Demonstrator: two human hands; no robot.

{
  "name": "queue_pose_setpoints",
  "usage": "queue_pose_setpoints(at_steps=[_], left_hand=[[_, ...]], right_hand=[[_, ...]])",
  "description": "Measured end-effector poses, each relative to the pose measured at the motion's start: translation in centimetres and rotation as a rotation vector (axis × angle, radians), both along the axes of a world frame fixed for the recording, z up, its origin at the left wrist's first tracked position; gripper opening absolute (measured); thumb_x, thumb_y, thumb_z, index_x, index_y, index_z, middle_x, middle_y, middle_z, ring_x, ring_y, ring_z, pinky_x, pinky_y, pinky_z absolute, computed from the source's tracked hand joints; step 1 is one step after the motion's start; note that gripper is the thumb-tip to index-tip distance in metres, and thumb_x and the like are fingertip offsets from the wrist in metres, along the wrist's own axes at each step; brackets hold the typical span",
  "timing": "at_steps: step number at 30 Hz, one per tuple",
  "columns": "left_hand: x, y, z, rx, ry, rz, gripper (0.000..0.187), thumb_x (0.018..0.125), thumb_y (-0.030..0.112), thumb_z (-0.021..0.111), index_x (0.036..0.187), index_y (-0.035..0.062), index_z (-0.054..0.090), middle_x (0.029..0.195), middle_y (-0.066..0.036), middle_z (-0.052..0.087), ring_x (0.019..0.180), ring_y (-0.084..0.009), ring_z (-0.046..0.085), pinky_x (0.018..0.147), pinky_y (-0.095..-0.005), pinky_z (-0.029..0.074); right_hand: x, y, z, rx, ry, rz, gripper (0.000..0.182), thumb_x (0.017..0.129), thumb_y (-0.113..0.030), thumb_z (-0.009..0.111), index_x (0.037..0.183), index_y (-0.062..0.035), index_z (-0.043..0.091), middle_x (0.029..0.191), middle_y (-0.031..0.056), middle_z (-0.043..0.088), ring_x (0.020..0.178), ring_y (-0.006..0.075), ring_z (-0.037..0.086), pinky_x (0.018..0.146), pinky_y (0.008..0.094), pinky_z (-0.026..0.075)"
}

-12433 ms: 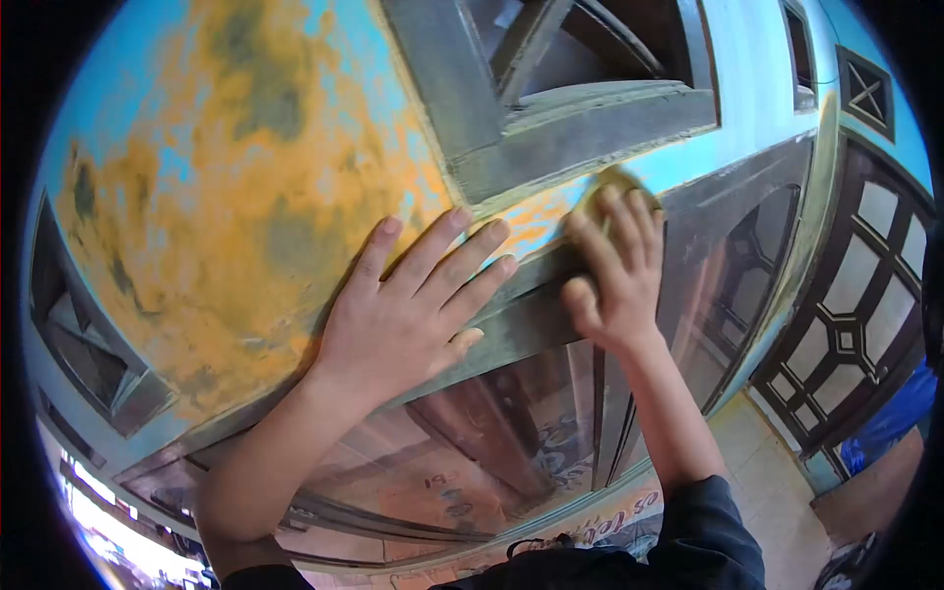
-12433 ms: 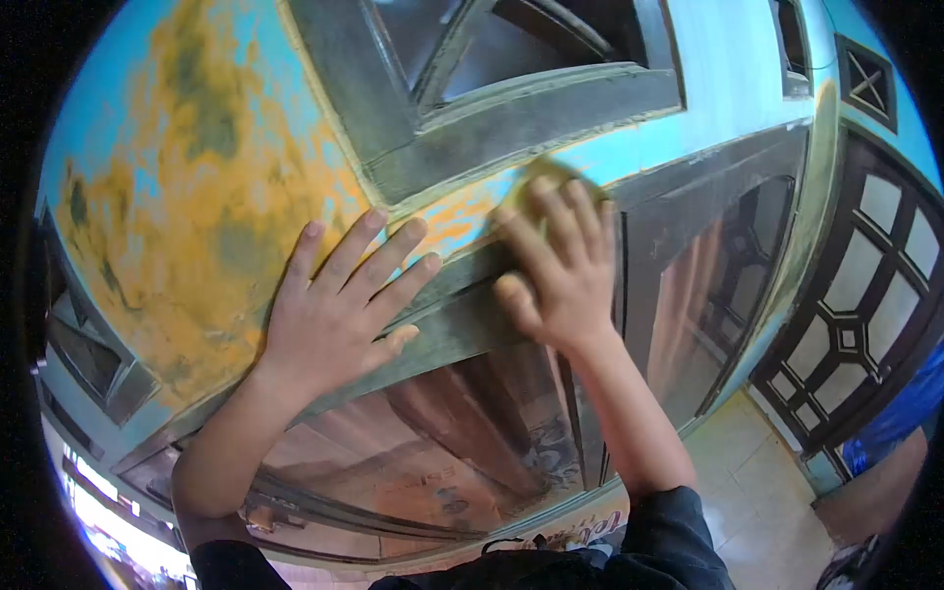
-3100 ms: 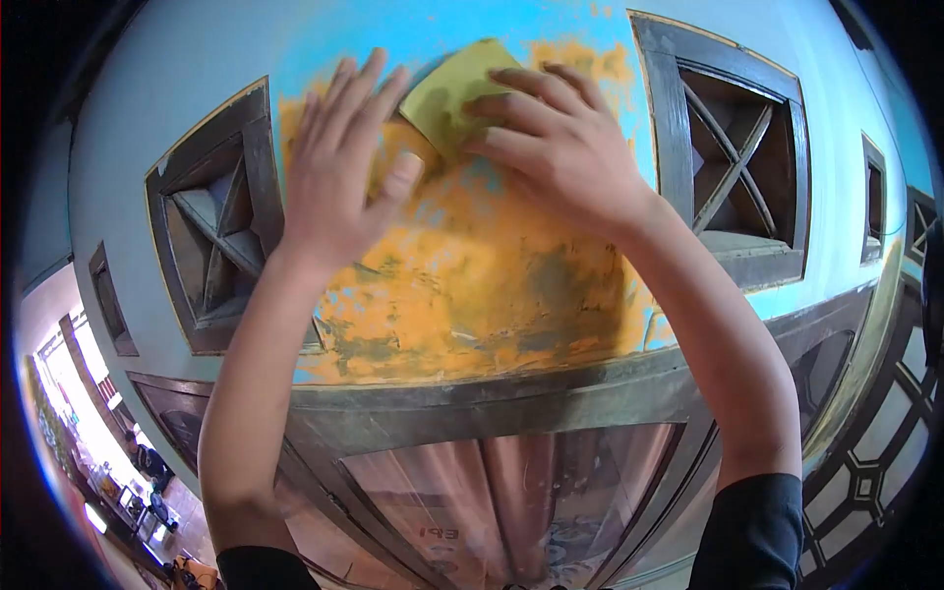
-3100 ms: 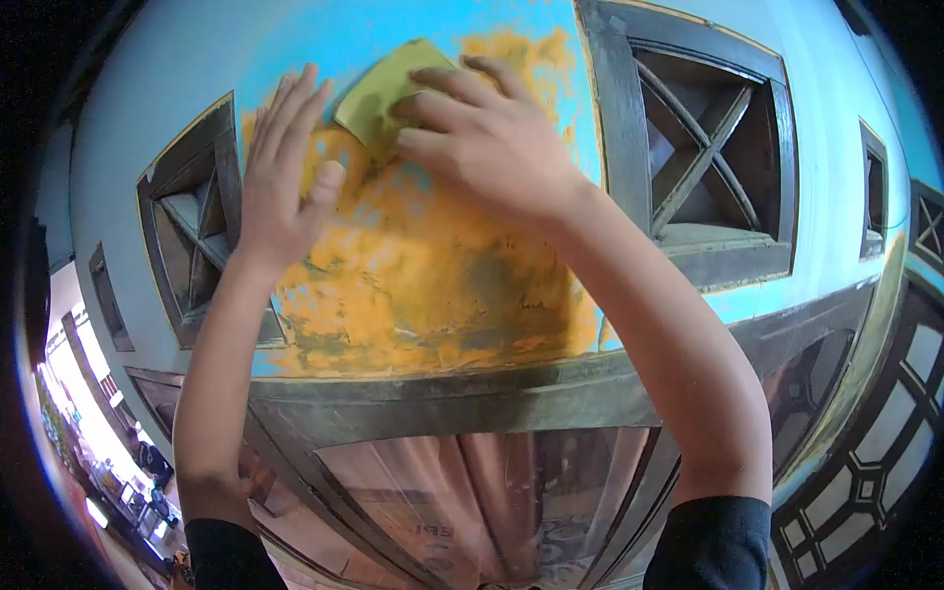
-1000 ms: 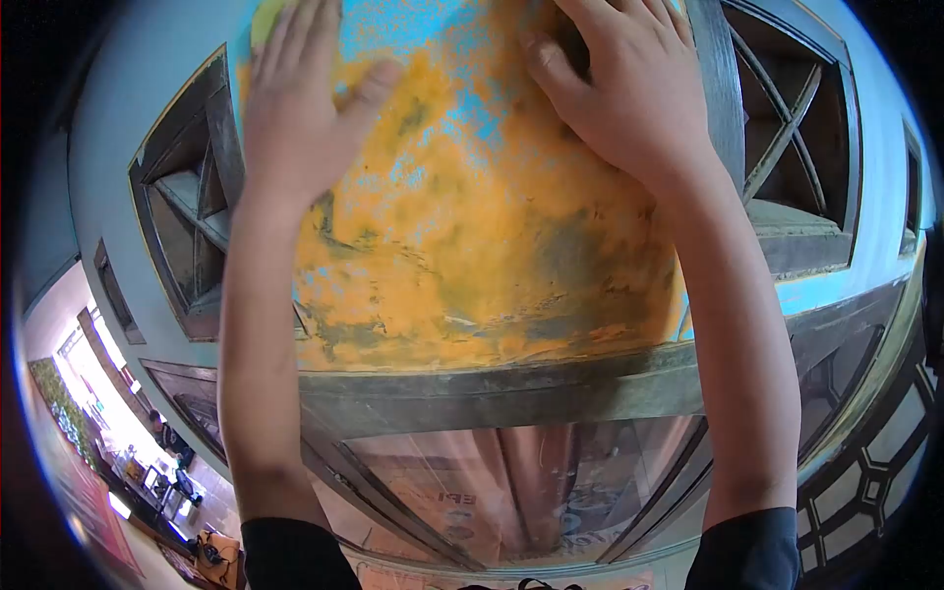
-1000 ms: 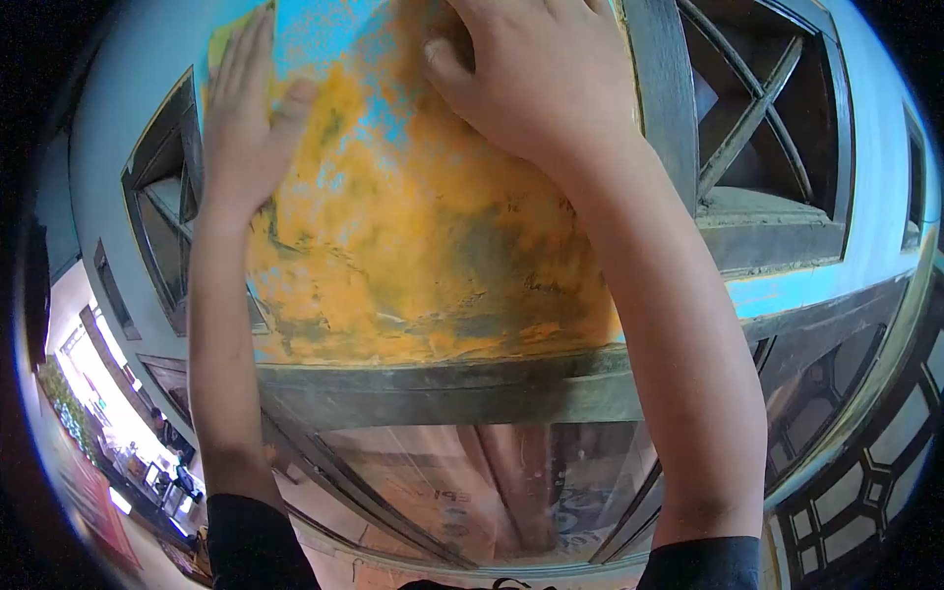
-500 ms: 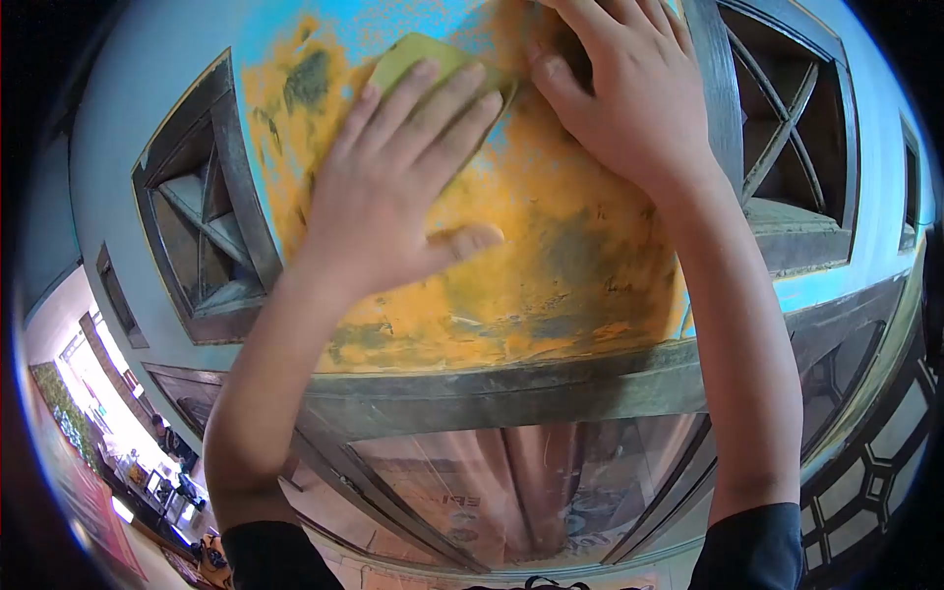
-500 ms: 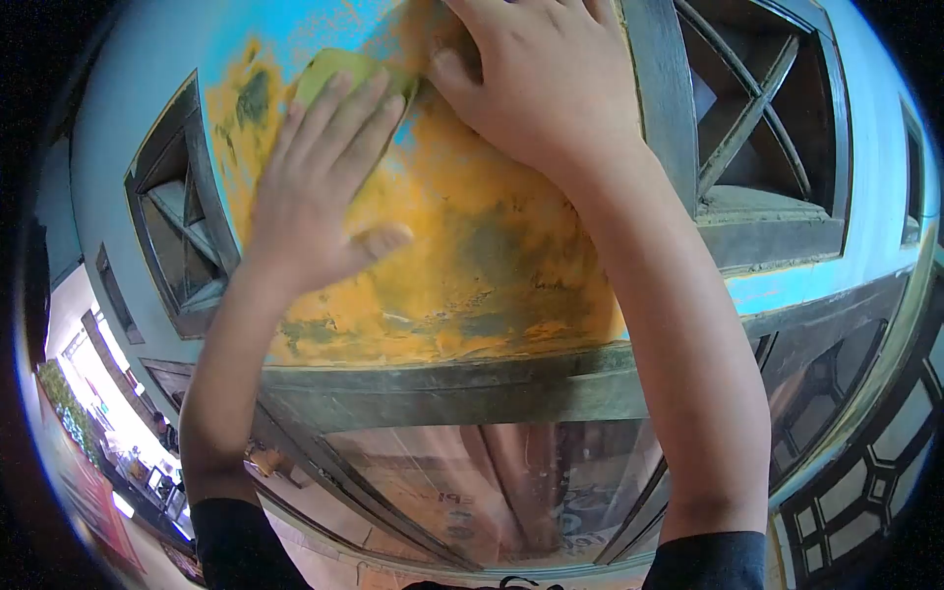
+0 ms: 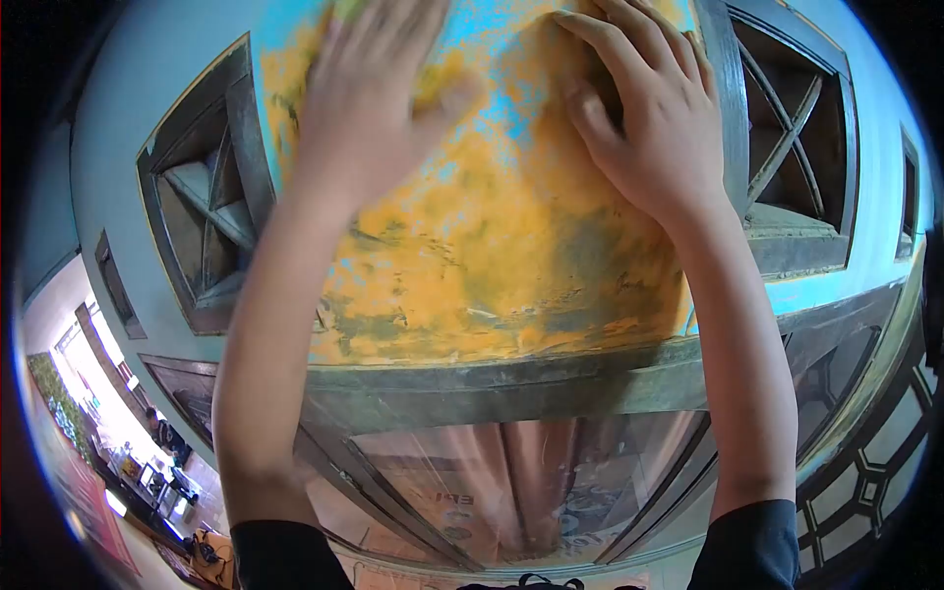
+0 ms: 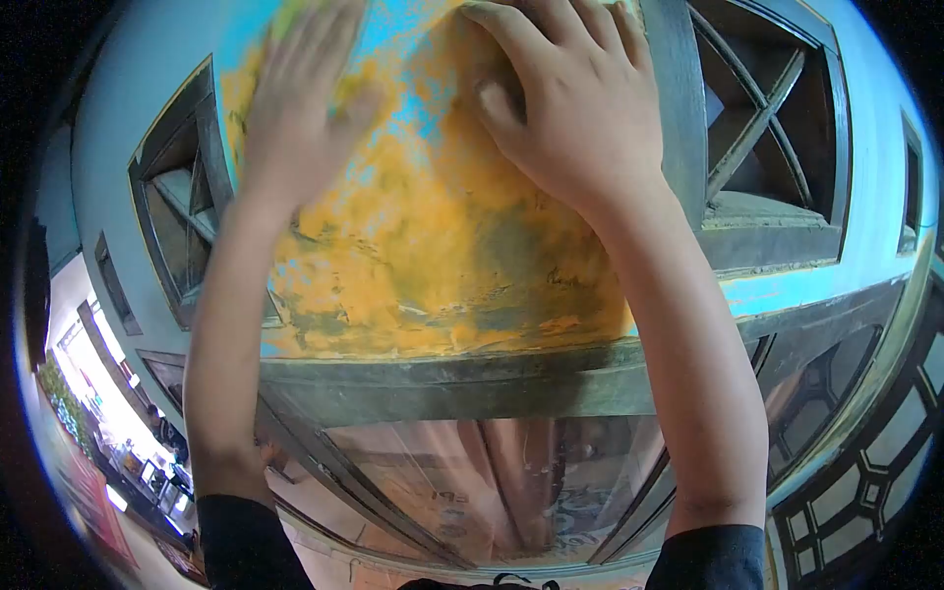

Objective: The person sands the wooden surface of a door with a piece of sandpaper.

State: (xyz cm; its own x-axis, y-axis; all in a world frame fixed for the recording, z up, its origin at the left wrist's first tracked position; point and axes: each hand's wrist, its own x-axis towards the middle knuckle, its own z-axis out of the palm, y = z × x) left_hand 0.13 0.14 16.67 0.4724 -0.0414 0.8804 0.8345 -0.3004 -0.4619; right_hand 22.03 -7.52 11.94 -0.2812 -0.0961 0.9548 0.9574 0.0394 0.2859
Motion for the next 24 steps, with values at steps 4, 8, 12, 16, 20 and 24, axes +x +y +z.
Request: queue_pose_setpoints(at_steps=[4, 8, 12, 16, 20, 24], left_hand=[[1.3, -1.2, 1.5, -0.117, -0.198, 0.076, 0.081, 0.104, 0.061, 0.031, 0.162, 0.0081, 0.01, 0.169, -0.011, 0.009, 0.156, -0.0292, 0.006, 0.127, -0.046, 0.005], [2.8, -1.1, -3.6, 0.008, 0.246, 0.101, 0.09, 0.1, 0.068, 0.033, 0.162, 0.0079, 0.007, 0.169, -0.013, 0.009, 0.156, -0.0312, 0.006, 0.127, -0.0477, 0.003], [0.6, 0.1, 1.2, 0.066, 0.086, 0.092, 0.088, 0.101, 0.064, 0.038, 0.162, 0.0086, 0.007, 0.169, -0.012, 0.009, 0.156, -0.0296, 0.005, 0.127, -0.0453, 0.004], [0.6, 0.7, 1.4, 0.066, -0.044, -0.162, 0.085, 0.089, 0.073, 0.051, 0.154, 0.0188, 0.041, 0.161, -0.006, 0.038, 0.149, -0.029, 0.032, 0.123, -0.051, 0.019], [2.7, -0.6, -7.4, 0.047, 0.227, -0.248, 0.088, 0.088, 0.072, 0.053, 0.156, 0.0166, 0.038, 0.16, -0.008, 0.038, 0.15, -0.0314, 0.03, 0.123, -0.0526, 0.019], [1.3, 0.6, -6.0, 0.074, 0.192, -0.24, 0.09, 0.086, 0.069, 0.058, 0.156, 0.016, 0.036, 0.16, -0.008, 0.037, 0.15, -0.0309, 0.029, 0.124, -0.053, 0.016]], right_hand=[[-0.7, -0.2, -1.1, -0.025, 0.066, -0.032, 0.054, 0.083, -0.02, 0.062, 0.136, -0.0118, 0.055, 0.148, 0.0149, 0.047, 0.143, 0.0354, 0.037, 0.119, 0.0512, 0.026], [-0.3, -0.3, -2.0, 0.011, 0.055, -0.052, 0.051, 0.086, -0.021, 0.062, 0.137, -0.0144, 0.057, 0.147, 0.0129, 0.049, 0.14, 0.035, 0.041, 0.117, 0.0493, 0.029], [1.2, 1.3, -2.6, 0.088, -0.013, -0.048, 0.046, 0.092, -0.027, 0.06, 0.139, -0.0234, 0.059, 0.151, 0.0048, 0.05, 0.141, 0.03, 0.042, 0.118, 0.0458, 0.029], [1.0, 1.0, -3.4, 0.062, 0.018, -0.081, 0.047, 0.093, -0.028, 0.06, 0.14, -0.0238, 0.058, 0.152, 0.0049, 0.049, 0.143, 0.0301, 0.041, 0.119, 0.0466, 0.028], [1.4, 0.9, -4.9, 0.062, 0.038, -0.027, 0.044, 0.092, -0.023, 0.059, 0.136, -0.0218, 0.06, 0.149, 0.0067, 0.051, 0.14, 0.032, 0.044, 0.117, 0.0488, 0.032], [2.3, 1.1, -6.9, 0.041, 0.057, -0.023, 0.045, 0.091, -0.021, 0.06, 0.137, -0.0226, 0.059, 0.149, 0.0079, 0.05, 0.142, 0.0332, 0.042, 0.117, 0.0538, 0.031]])
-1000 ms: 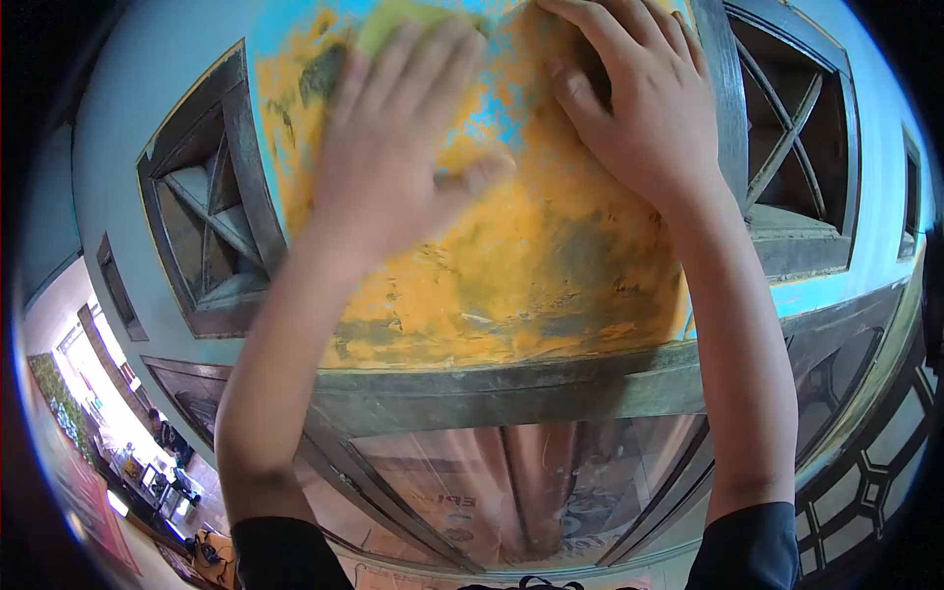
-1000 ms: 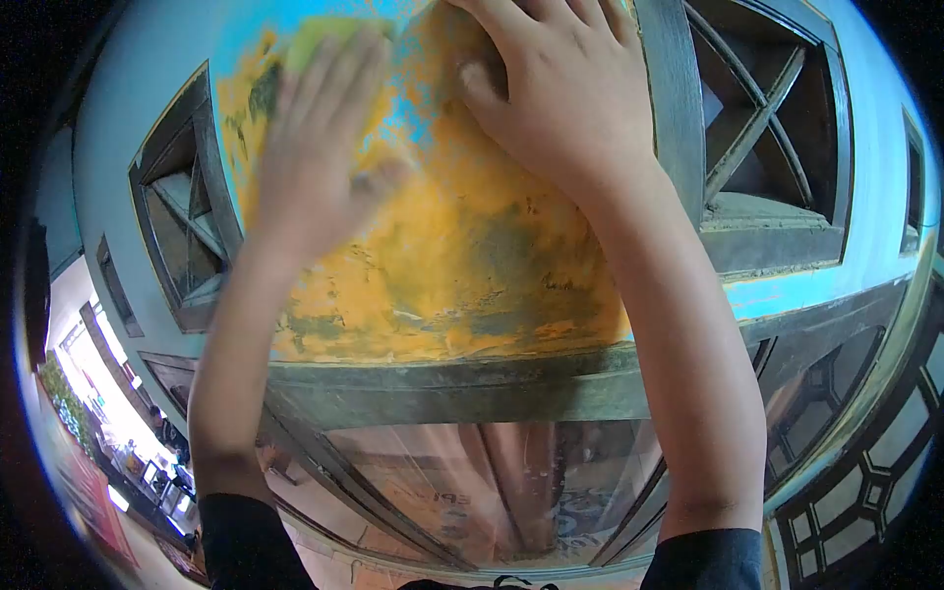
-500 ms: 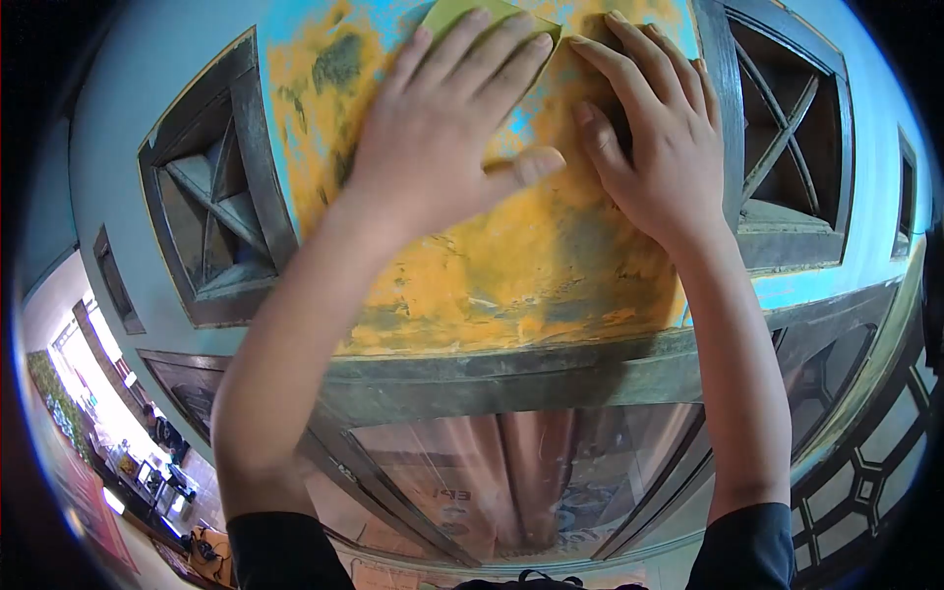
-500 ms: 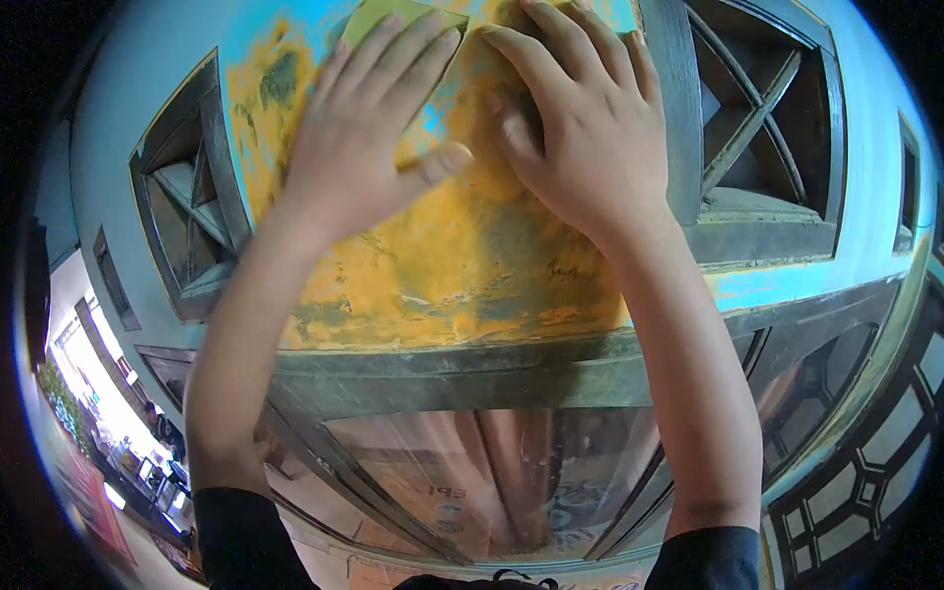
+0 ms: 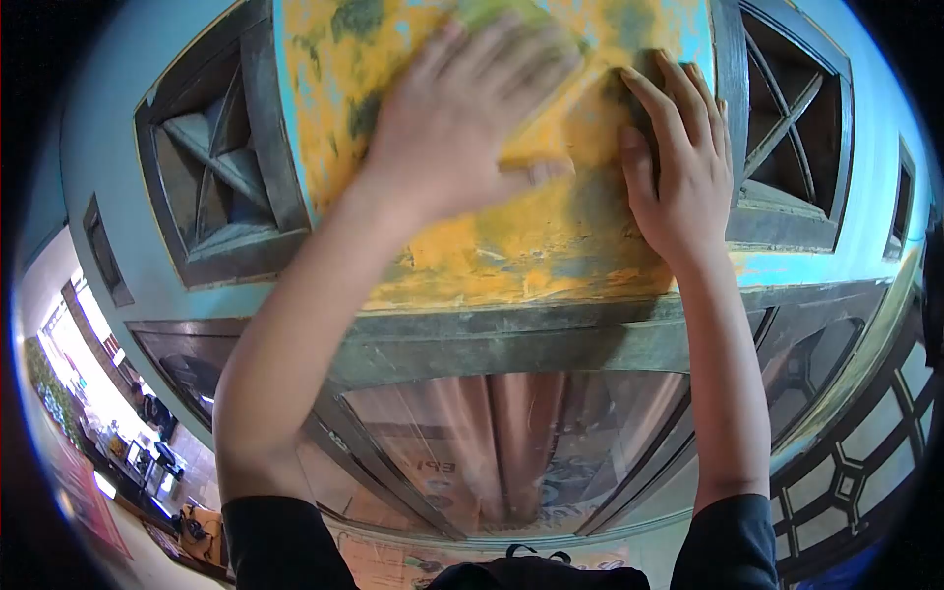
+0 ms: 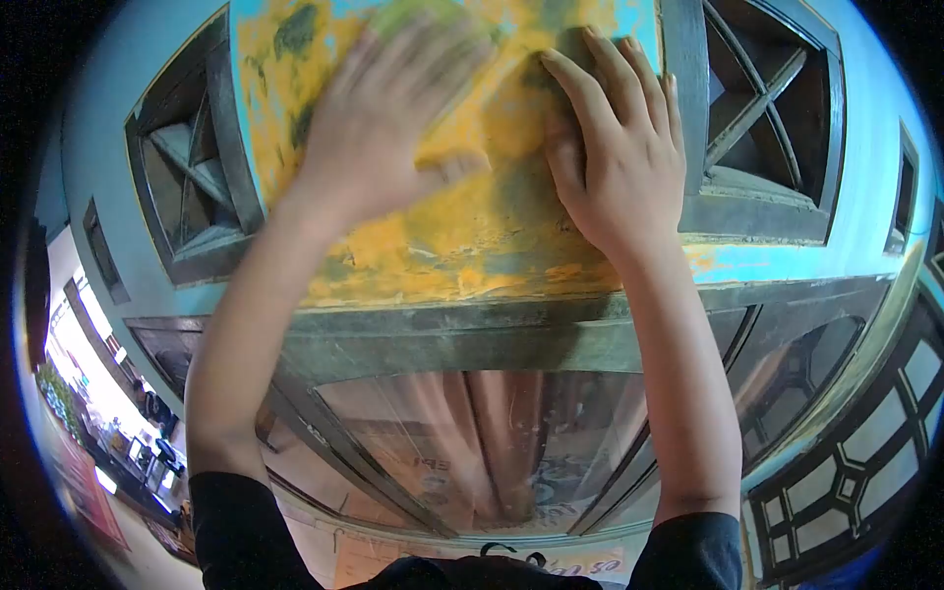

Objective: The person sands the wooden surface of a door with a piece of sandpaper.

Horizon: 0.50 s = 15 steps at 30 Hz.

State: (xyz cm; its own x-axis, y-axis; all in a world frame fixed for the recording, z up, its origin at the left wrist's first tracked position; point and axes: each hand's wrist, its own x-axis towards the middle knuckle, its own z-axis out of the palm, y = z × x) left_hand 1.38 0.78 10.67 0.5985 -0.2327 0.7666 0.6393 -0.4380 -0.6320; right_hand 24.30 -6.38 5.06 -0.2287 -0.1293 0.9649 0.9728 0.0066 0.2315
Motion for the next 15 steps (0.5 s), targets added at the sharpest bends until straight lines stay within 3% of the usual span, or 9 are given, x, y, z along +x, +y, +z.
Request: queue_pose_setpoints(at_steps=[1, 2, 5, 9, 13, 15], left_hand=[[-0.4, -0.6, 1.3, 0.051, -0.052, 0.023, 0.091, 0.086, 0.069, 0.058, 0.157, 0.0158, 0.036, 0.161, -0.008, 0.036, 0.15, -0.0309, 0.029, 0.124, -0.0531, 0.016], [-0.7, -1.5, 2.4, -0.173, -0.171, 0.251, 0.079, 0.102, 0.055, 0.044, 0.162, 0.0142, 0.013, 0.169, -0.012, 0.01, 0.156, -0.0313, 0.005, 0.127, -0.0475, 0.005], [-0.1, 0.2, -0.7, -0.01, -0.183, 0.019, 0.092, 0.086, 0.072, 0.055, 0.157, 0.0168, 0.034, 0.162, -0.006, 0.035, 0.15, -0.0306, 0.029, 0.124, -0.0525, 0.015], [0.1, -1.4, -6.8, -0.169, 0.107, 0.017, 0.092, 0.087, 0.074, 0.051, 0.158, 0.0167, 0.034, 0.163, -0.005, 0.033, 0.15, -0.0317, 0.029, 0.124, -0.052, 0.017], [-2.1, -0.2, -5.4, -0.082, -0.208, 0.115, 0.088, 0.09, 0.074, 0.045, 0.157, 0.0187, 0.036, 0.163, -0.005, 0.034, 0.151, -0.0318, 0.028, 0.123, -0.0528, 0.017], [-1.6, -1.3, -9.2, -0.173, -0.164, 0.088, 0.08, 0.093, 0.069, 0.045, 0.155, 0.0193, 0.041, 0.16, -0.005, 0.038, 0.15, -0.0302, 0.03, 0.123, -0.052, 0.016]], right_hand=[[0.0, 0.0, -0.5, -0.024, 0.015, -0.014, 0.048, 0.092, -0.023, 0.06, 0.14, -0.0237, 0.057, 0.152, 0.008, 0.047, 0.145, 0.0335, 0.039, 0.119, 0.0554, 0.029], [0.0, 0.0, -0.9, -0.034, 0.01, -0.004, 0.048, 0.092, -0.023, 0.059, 0.14, -0.0234, 0.057, 0.152, 0.0084, 0.048, 0.144, 0.0338, 0.039, 0.119, 0.0554, 0.029], [0.1, -0.1, -2.4, -0.06, 0.014, 0.009, 0.048, 0.093, -0.022, 0.059, 0.14, -0.0223, 0.057, 0.151, 0.0096, 0.048, 0.143, 0.0354, 0.04, 0.118, 0.0556, 0.03], [-0.5, -0.6, -5.2, -0.124, 0.032, 0.0, 0.049, 0.093, -0.024, 0.058, 0.141, -0.0215, 0.056, 0.151, 0.0106, 0.047, 0.142, 0.0383, 0.04, 0.117, 0.0573, 0.029], [-2.0, -0.5, -7.8, -0.159, 0.079, 0.002, 0.051, 0.091, -0.027, 0.061, 0.142, -0.0235, 0.057, 0.152, 0.0101, 0.047, 0.143, 0.0376, 0.038, 0.119, 0.0588, 0.023], [-2.9, -0.7, -9.0, -0.189, 0.122, 0.003, 0.052, 0.09, -0.029, 0.062, 0.142, -0.0241, 0.057, 0.153, 0.0099, 0.046, 0.144, 0.037, 0.037, 0.119, 0.0585, 0.02]])
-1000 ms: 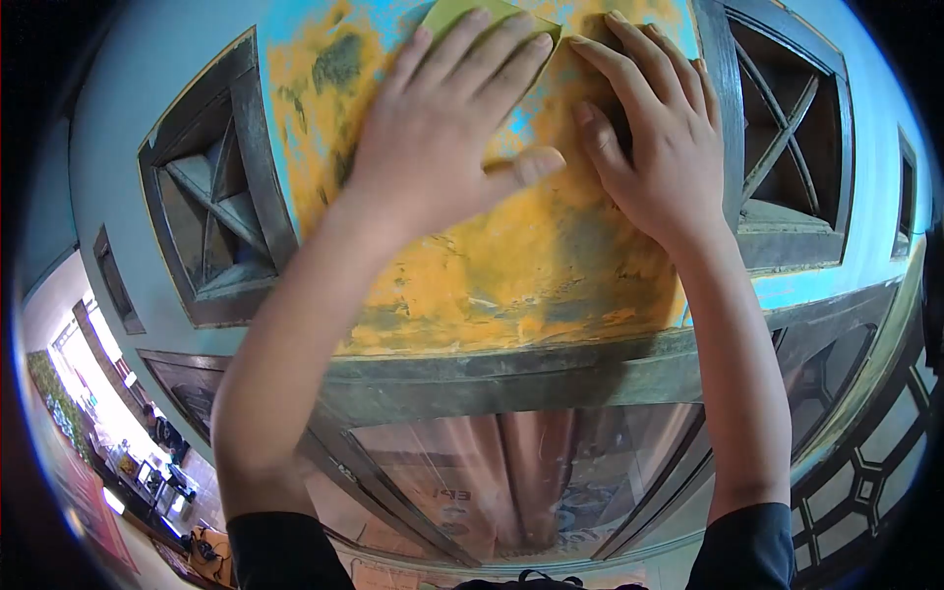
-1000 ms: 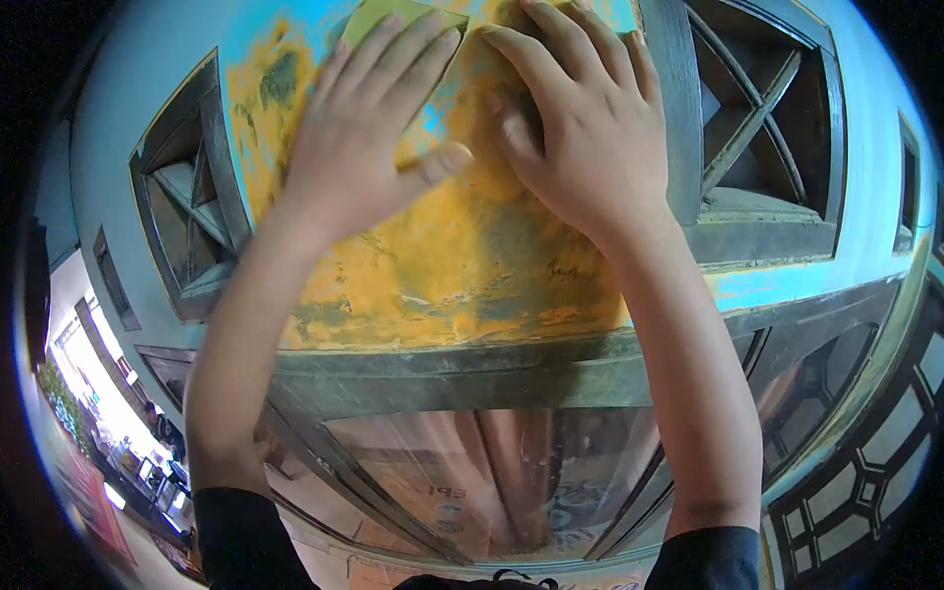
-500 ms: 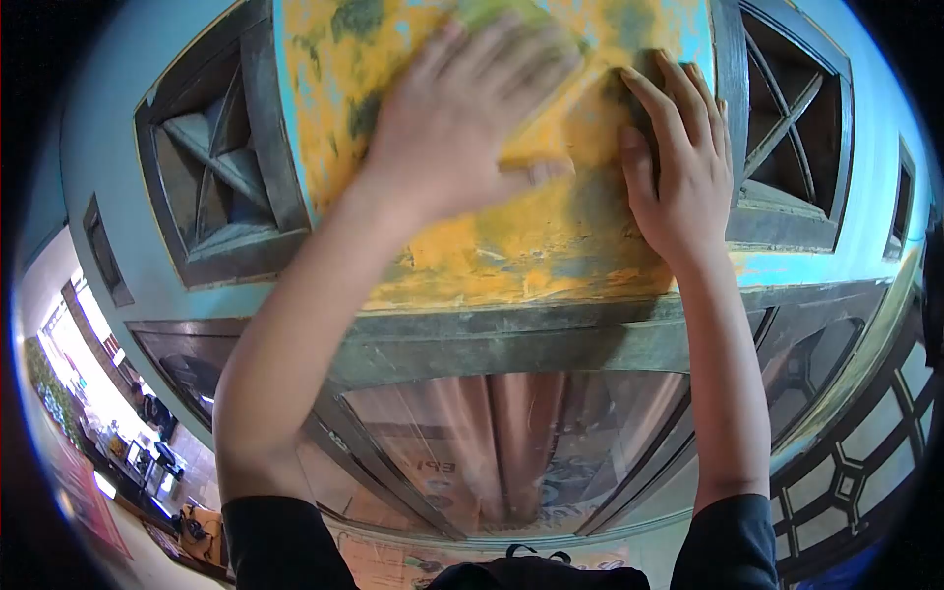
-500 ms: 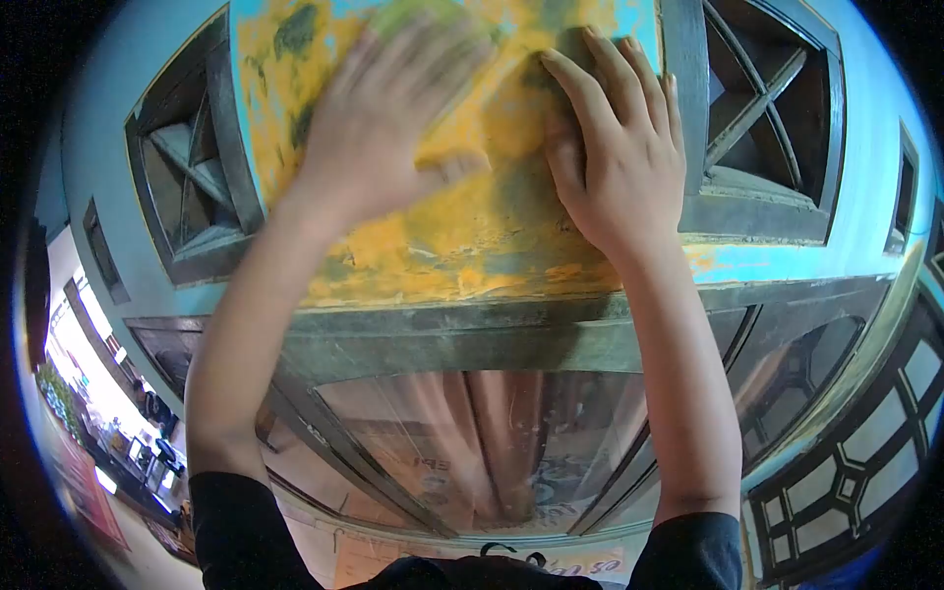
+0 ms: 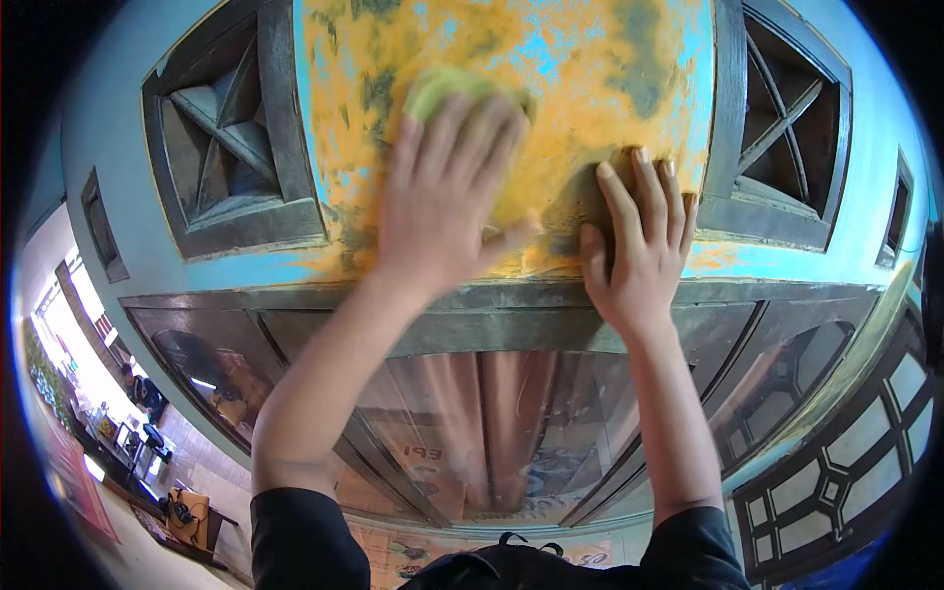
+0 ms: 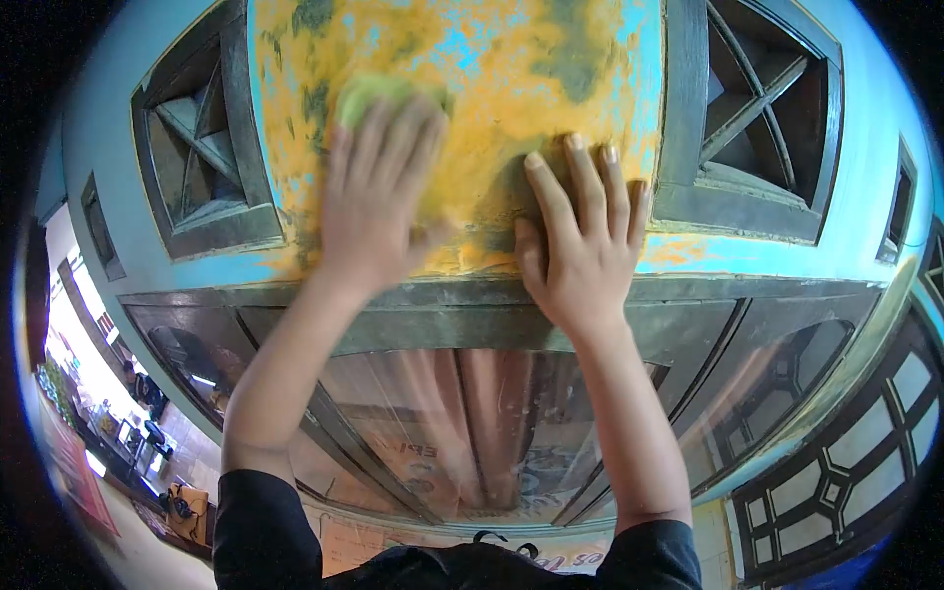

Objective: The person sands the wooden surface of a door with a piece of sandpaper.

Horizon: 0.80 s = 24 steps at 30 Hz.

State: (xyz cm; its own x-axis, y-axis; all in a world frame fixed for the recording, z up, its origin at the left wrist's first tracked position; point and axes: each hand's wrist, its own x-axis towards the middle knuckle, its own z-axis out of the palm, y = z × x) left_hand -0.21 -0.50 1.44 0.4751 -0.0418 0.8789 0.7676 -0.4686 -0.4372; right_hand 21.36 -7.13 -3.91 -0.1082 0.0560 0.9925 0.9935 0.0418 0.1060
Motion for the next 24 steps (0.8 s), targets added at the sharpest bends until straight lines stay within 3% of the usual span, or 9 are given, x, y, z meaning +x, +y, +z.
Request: queue_pose_setpoints(at_steps=[3, 6, 7, 10, 11, 14, 15, 22, 24], left_hand=[[-1.0, -0.2, -2.8, -0.086, 0.143, -0.043, 0.083, 0.096, 0.074, 0.031, 0.155, 0.0158, 0.041, 0.161, -0.007, 0.037, 0.151, -0.0319, 0.028, 0.123, -0.0527, 0.013], [-3.3, 1.3, -1.4, -0.082, -0.107, -0.056, 0.086, 0.095, 0.077, 0.025, 0.155, 0.0181, 0.042, 0.161, -0.005, 0.037, 0.151, -0.0304, 0.028, 0.123, -0.0522, 0.011], [-3.2, 1.1, -2.1, -0.081, -0.107, 0.011, 0.089, 0.095, 0.077, 0.022, 0.153, 0.0126, 0.044, 0.161, -0.01, 0.037, 0.151, -0.0346, 0.027, 0.122, -0.0539, 0.011], [-1.8, 0.3, -7.2, -0.103, 0.087, 0.033, 0.088, 0.097, 0.074, 0.026, 0.154, 0.0092, 0.041, 0.162, -0.012, 0.034, 0.152, -0.0369, 0.025, 0.123, -0.0548, 0.008], [-2.0, 0.9, -8.0, -0.069, 0.092, 0.027, 0.085, 0.097, 0.073, 0.027, 0.157, 0.014, 0.037, 0.165, -0.009, 0.031, 0.153, -0.0363, 0.022, 0.124, -0.0529, 0.006], [-4.2, 0.9, -4.1, -0.161, -0.096, 0.038, 0.087, 0.096, 0.075, 0.024, 0.158, 0.0142, 0.034, 0.165, -0.01, 0.029, 0.153, -0.0382, 0.021, 0.123, -0.056, 0.006], [-4.7, 2.1, -3.3, -0.143, -0.234, -0.089, 0.09, 0.095, 0.076, 0.024, 0.159, 0.0139, 0.031, 0.166, -0.01, 0.027, 0.153, -0.0387, 0.02, 0.122, -0.059, 0.007], [-2.6, 0.3, -7.6, -0.203, 0.112, 0.079, 0.096, 0.094, 0.077, 0.025, 0.16, 0.0065, 0.026, 0.167, -0.015, 0.021, 0.155, -0.0408, 0.014, 0.121, -0.0613, 0.003], [-3.7, 0.6, -6.4, -0.266, -0.066, 0.06, 0.094, 0.095, 0.075, 0.03, 0.159, 0.0061, 0.029, 0.167, -0.016, 0.023, 0.154, -0.0416, 0.013, 0.121, -0.0618, 0.001]], right_hand=[[-0.3, 0.2, -1.7, -0.013, 0.007, 0.0, 0.053, 0.09, -0.036, 0.065, 0.141, -0.0261, 0.058, 0.154, 0.0083, 0.046, 0.146, 0.0356, 0.035, 0.12, 0.0583, 0.017], [-0.4, 0.6, -2.1, -0.009, 0.021, 0.002, 0.052, 0.09, -0.04, 0.066, 0.14, -0.0271, 0.06, 0.155, 0.0075, 0.045, 0.147, 0.0349, 0.034, 0.121, 0.0577, 0.016], [-0.5, 0.8, -2.2, 0.0, 0.028, 0.003, 0.052, 0.09, -0.04, 0.066, 0.14, -0.0271, 0.06, 0.155, 0.0076, 0.045, 0.147, 0.0348, 0.033, 0.121, 0.0577, 0.015], [-1.0, 1.0, -2.7, 0.007, 0.05, 0.011, 0.053, 0.09, -0.042, 0.066, 0.14, -0.0275, 0.06, 0.156, 0.0081, 0.045, 0.148, 0.0348, 0.033, 0.122, 0.0576, 0.011], [-1.2, 1.0, -2.9, -0.001, 0.059, 0.006, 0.053, 0.091, -0.043, 0.066, 0.141, -0.0275, 0.06, 0.156, 0.0082, 0.045, 0.148, 0.0349, 0.033, 0.122, 0.0575, 0.01], [-1.2, 1.3, -3.5, -0.011, 0.085, -0.013, 0.053, 0.092, -0.048, 0.064, 0.141, -0.0267, 0.061, 0.156, 0.0093, 0.045, 0.149, 0.0363, 0.031, 0.123, 0.0579, 0.006], [-1.5, 1.3, -3.7, -0.012, 0.094, -0.02, 0.053, 0.092, -0.049, 0.064, 0.14, -0.0265, 0.061, 0.156, 0.0096, 0.045, 0.149, 0.0367, 0.031, 0.123, 0.058, 0.005], [-2.4, 2.1, -6.9, -0.003, 0.14, -0.002, 0.053, 0.093, -0.052, 0.063, 0.139, -0.0261, 0.063, 0.156, 0.0116, 0.045, 0.15, 0.0388, 0.029, 0.123, 0.0587, 0.003], [-2.3, 2.2, -7.2, 0.001, 0.142, 0.007, 0.053, 0.092, -0.052, 0.064, 0.137, -0.0249, 0.064, 0.155, 0.0133, 0.046, 0.15, 0.0406, 0.029, 0.123, 0.0586, 0.002]])
